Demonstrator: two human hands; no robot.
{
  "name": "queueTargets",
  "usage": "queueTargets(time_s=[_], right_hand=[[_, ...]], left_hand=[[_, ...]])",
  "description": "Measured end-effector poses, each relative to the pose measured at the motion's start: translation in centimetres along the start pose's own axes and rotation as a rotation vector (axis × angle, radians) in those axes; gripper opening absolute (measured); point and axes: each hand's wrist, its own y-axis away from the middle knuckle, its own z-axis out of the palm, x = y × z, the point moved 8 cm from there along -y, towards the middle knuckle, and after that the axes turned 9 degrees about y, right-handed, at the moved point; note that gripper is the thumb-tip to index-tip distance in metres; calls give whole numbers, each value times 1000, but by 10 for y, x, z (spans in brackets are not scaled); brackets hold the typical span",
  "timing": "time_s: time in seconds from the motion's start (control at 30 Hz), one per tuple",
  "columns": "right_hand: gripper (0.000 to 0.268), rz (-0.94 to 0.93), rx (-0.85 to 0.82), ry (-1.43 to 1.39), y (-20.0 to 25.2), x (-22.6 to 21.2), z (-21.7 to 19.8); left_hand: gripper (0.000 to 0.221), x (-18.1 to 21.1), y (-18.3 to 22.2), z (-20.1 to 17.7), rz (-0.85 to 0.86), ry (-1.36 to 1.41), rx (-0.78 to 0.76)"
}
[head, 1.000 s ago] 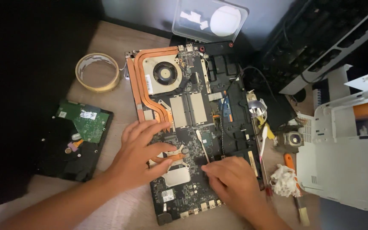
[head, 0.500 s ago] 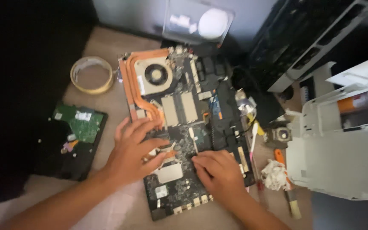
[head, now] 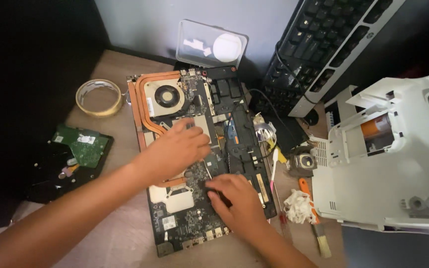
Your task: Cleaning a laptop motherboard with a brush and manipulating internal components with a tool
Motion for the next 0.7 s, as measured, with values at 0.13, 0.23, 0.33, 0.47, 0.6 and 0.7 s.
queueTargets(time_s=[0.13,0.23,0.33,0.47,0.6,0.7], right_hand=[[51,375,-115,-75,14,34,14],[50,478,130,-298,25,53,13],[33,369,96,-227,14,36,-3],[31,72,-18,21,9,11,5],[32,144,-116,88,14,17,17],[37,289,-150,70,13,20,15]], left_hand=[[24,-22,9,-37,-179,401,191],[16,-29,38,-72,-318,499,324],[23,-15,61,-66,-364,559,478],[32,3,75,-50,-321,578,565],[15,1,86,-33,-319,638,653],[29,-3,85,-8,-500,722,439]])
